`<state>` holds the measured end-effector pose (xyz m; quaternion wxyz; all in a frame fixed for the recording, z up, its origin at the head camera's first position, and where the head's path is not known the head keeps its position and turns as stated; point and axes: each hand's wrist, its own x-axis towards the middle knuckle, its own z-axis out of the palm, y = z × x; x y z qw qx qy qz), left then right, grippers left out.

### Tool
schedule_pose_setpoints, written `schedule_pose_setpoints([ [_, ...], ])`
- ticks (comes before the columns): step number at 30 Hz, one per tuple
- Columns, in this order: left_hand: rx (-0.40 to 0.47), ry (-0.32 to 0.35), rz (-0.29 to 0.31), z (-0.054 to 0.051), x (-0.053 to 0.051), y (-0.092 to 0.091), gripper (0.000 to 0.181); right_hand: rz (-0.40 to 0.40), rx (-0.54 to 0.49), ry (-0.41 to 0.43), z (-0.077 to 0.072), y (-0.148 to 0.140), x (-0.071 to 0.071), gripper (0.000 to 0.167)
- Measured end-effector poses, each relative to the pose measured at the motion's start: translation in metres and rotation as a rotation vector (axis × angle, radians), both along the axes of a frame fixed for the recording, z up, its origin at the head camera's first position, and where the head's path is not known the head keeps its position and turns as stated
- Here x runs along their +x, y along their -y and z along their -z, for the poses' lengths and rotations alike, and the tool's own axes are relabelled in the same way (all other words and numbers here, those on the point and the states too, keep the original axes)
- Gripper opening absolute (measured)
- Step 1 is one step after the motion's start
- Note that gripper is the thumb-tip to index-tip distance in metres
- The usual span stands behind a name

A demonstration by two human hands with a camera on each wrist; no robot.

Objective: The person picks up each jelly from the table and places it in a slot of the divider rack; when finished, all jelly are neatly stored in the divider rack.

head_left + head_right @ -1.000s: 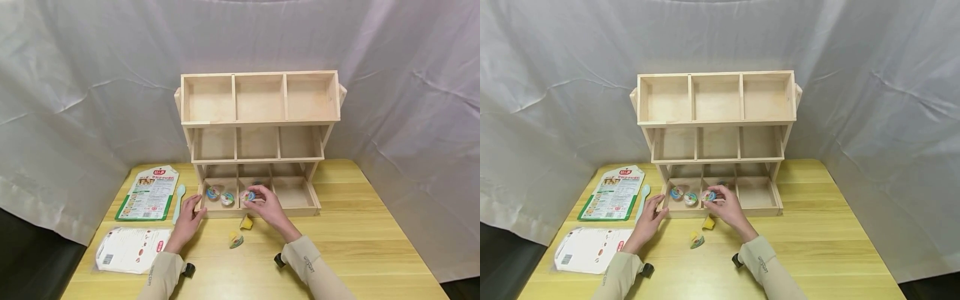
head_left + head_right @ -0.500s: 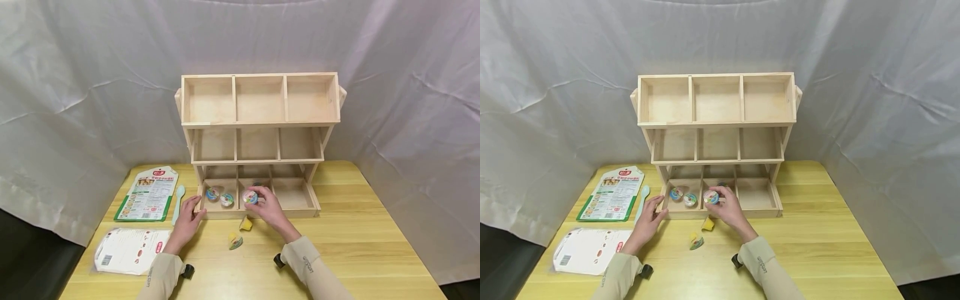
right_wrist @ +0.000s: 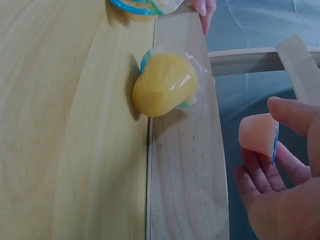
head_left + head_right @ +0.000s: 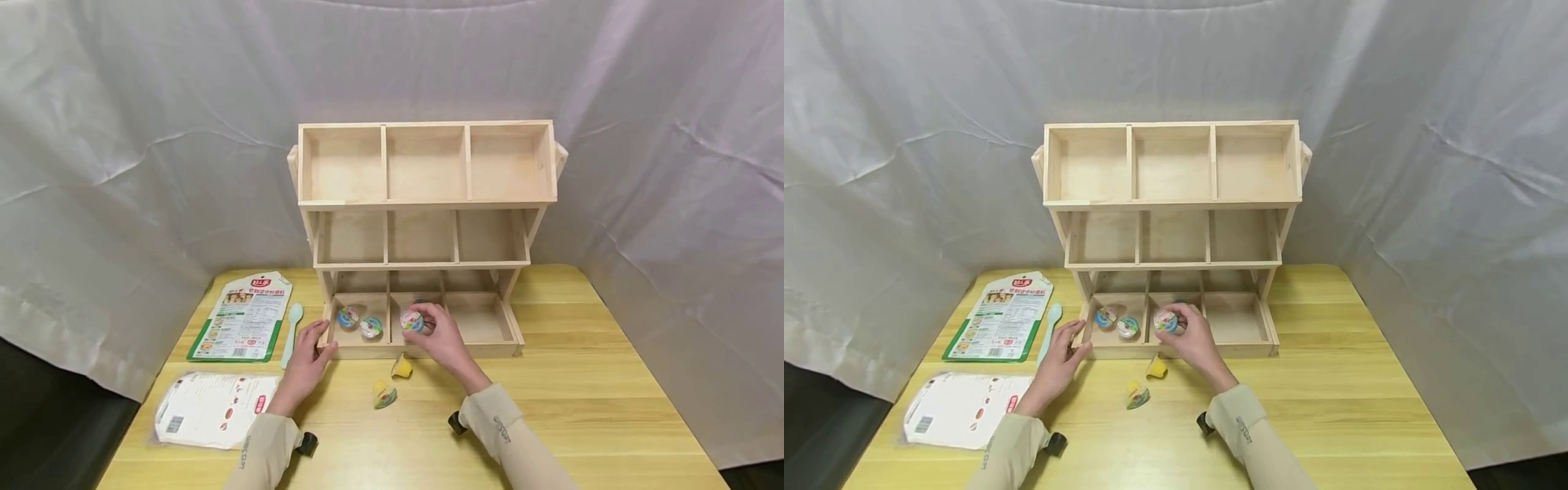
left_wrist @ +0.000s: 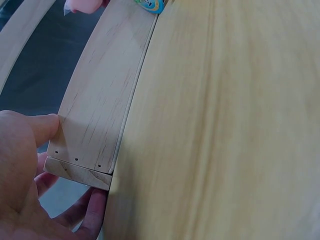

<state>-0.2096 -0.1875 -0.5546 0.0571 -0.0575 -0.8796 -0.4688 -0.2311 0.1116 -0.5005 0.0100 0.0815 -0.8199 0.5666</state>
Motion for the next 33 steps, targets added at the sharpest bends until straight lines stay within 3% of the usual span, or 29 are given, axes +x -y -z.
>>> schedule_pose_setpoints([
  [11,-0.011,0.018,0.004,0.000,-0.002,0.002,0.057,-0.060,0.074,-0.064,0.007,-0.003,-0.012,0.051],
  [21,-0.020,0.005,-0.001,0.000,-0.002,0.001,0.056,-0.049,0.264,-0.117,0.014,-0.004,-0.023,0.049],
  [27,-0.024,0.006,-0.003,0.000,-0.001,0.000,0.057,-0.079,0.332,-0.090,0.019,-0.001,-0.027,0.050],
  [33,-0.021,0.015,0.001,-0.001,0.000,0.001,0.058,-0.089,0.335,-0.067,0.020,0.001,-0.030,0.050],
])
